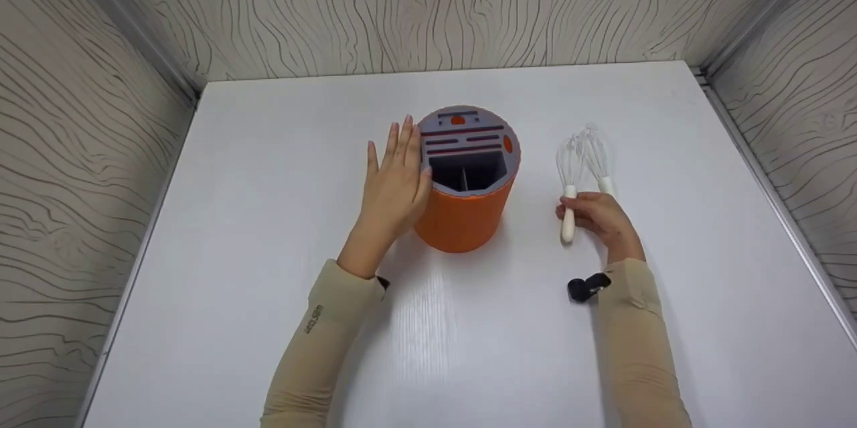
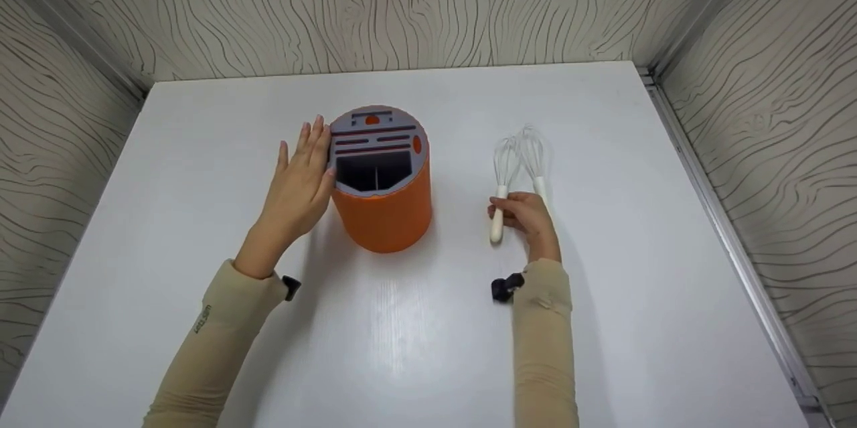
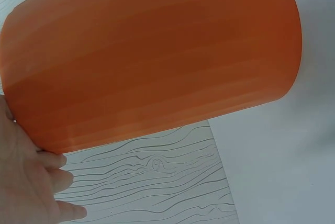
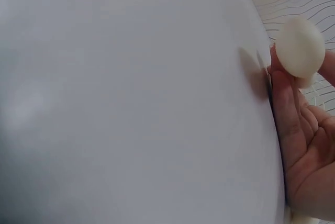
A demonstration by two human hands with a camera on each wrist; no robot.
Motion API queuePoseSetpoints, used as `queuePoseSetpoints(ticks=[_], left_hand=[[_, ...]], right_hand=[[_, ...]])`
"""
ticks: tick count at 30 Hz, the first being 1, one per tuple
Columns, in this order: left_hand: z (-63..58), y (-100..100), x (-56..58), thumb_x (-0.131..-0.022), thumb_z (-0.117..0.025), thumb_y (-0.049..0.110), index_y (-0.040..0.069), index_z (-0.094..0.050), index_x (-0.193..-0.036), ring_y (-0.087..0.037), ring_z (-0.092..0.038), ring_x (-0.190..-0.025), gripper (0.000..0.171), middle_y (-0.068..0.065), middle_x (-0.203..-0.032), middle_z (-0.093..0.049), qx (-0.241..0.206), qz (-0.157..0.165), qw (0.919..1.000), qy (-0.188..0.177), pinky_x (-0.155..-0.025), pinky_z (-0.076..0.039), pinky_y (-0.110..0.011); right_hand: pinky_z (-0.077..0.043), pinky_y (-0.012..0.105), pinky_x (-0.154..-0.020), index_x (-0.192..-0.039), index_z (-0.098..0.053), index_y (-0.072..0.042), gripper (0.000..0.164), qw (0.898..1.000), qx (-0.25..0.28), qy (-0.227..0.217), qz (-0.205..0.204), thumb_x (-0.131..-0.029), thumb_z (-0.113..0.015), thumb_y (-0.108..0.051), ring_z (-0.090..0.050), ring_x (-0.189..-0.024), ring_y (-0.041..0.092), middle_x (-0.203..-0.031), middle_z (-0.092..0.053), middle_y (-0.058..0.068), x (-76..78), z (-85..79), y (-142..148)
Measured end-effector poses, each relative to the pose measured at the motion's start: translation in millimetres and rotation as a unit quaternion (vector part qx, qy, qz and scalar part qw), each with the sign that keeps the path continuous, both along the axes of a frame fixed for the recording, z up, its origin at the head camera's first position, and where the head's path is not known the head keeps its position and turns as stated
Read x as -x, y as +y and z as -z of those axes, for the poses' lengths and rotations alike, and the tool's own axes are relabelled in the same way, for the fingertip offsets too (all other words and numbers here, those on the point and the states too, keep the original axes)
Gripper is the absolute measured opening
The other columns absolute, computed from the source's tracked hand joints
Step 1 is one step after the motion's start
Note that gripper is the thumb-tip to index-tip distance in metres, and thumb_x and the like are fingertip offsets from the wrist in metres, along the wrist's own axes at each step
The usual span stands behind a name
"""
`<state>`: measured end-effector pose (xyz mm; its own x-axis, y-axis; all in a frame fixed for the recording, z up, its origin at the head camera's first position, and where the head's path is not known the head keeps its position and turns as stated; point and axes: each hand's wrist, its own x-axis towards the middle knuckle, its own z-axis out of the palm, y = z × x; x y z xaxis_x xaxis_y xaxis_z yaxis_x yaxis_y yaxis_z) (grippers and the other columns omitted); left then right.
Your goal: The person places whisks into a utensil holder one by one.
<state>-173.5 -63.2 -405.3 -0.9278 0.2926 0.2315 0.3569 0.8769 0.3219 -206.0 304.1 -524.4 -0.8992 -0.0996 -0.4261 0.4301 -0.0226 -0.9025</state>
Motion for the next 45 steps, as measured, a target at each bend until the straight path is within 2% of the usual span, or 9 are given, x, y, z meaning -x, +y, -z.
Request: queuePoseSetpoints(ticks=[8, 15, 20, 22, 25, 27, 35, 45], left_hand=[[1.2, 0.6, 1.0, -0.098, -0.031, 0.028, -0.002, -0.019, -0.149, -0.027, -0.007, -0.144, 0.06, -0.013, -0.157, -0.012, 0.004, 0.0, 1.0, 0.0, -0.111, -0.004, -0.056], [1.6, -0.5, 0.0, -0.098, -0.031, 0.029, -0.002, -0.019, -0.149, -0.027, -0.007, -0.144, 0.06, -0.012, -0.157, -0.013, 0.002, -0.003, 1.0, 0.001, -0.111, -0.004, -0.056], [2.6, -0.8, -0.3, -0.098, -0.031, 0.028, -0.001, -0.019, -0.149, -0.027, -0.007, -0.144, 0.06, -0.012, -0.157, -0.012, 0.001, -0.007, 1.0, 0.0, -0.111, -0.004, -0.056], [2.8, -0.6, 0.0, -0.098, -0.031, 0.028, -0.001, -0.019, -0.149, -0.027, -0.007, -0.144, 0.06, -0.012, -0.157, -0.012, 0.002, -0.006, 1.0, 0.001, -0.11, -0.005, -0.056], [2.5, 0.2, 0.9, -0.098, -0.031, 0.028, -0.001, -0.019, -0.149, -0.028, -0.008, -0.144, 0.06, -0.012, -0.157, -0.012, 0.001, -0.002, 1.0, 0.003, -0.11, -0.006, -0.057], [2.5, 0.6, 1.7, -0.099, -0.031, 0.028, -0.001, -0.019, -0.149, -0.028, -0.008, -0.143, 0.06, -0.012, -0.157, -0.012, 0.0, -0.001, 1.0, 0.005, -0.11, -0.006, -0.057], [2.9, 1.0, 1.5, -0.099, -0.03, 0.029, -0.001, -0.019, -0.149, -0.027, -0.007, -0.144, 0.06, -0.012, -0.157, -0.012, 0.0, -0.003, 1.0, 0.005, -0.11, -0.005, -0.056], [1.6, 1.6, 1.8, -0.099, -0.031, 0.029, 0.0, -0.018, -0.149, -0.027, -0.007, -0.144, 0.06, -0.011, -0.157, -0.012, 0.004, -0.008, 1.0, 0.0, -0.111, -0.005, -0.056]], right_hand=[[-0.053, 0.022, -0.067, -0.079, -0.069, -0.006, 0.01, 0.999, -0.003, -0.018, 0.027, -0.088, -0.066, -0.012, -0.069, -0.073, 0.011, -0.075, -0.071, 0.002, -0.1, 0.6, -2.2], [-0.053, 0.021, -0.068, -0.081, -0.071, -0.01, 0.008, 0.999, -0.004, -0.019, 0.03, -0.088, -0.066, -0.012, -0.069, -0.075, 0.01, -0.076, -0.071, 0.001, 0.6, 2.1, -3.9], [-0.053, 0.022, -0.071, -0.091, -0.071, -0.003, 0.01, 1.0, 0.009, -0.014, 0.016, -0.089, -0.064, -0.01, -0.069, -0.079, 0.012, -0.08, -0.072, 0.003, 0.4, -0.1, -2.1], [-0.052, 0.022, -0.073, -0.103, -0.067, 0.005, 0.02, 1.0, 0.01, -0.008, 0.006, -0.09, -0.063, -0.009, -0.069, -0.081, 0.012, -0.082, -0.072, 0.004, -0.1, -1.0, -0.1], [-0.052, 0.022, -0.075, -0.121, -0.052, 0.016, 0.039, 1.0, 0.006, -0.001, -0.007, -0.092, -0.06, -0.009, -0.069, -0.083, 0.012, -0.085, -0.072, 0.004, -0.7, -2.2, 3.6], [-0.052, 0.022, -0.075, -0.127, -0.044, 0.019, 0.048, 1.0, 0.0, 0.0, -0.014, -0.093, -0.059, -0.01, -0.069, -0.084, 0.012, -0.086, -0.072, 0.003, -0.9, -2.9, 5.8], [-0.053, 0.026, -0.076, -0.131, -0.036, 0.022, 0.054, 0.999, 0.023, -0.005, -0.023, -0.094, -0.057, -0.012, -0.069, -0.087, 0.017, -0.09, -0.072, 0.008, -5.9, -8.8, 7.7], [-0.052, 0.029, -0.079, -0.132, -0.028, 0.025, 0.056, 0.997, 0.061, 0.033, -0.025, -0.096, -0.053, -0.009, -0.069, -0.087, 0.02, -0.091, -0.072, 0.009, -9.6, -18.1, 4.5]])
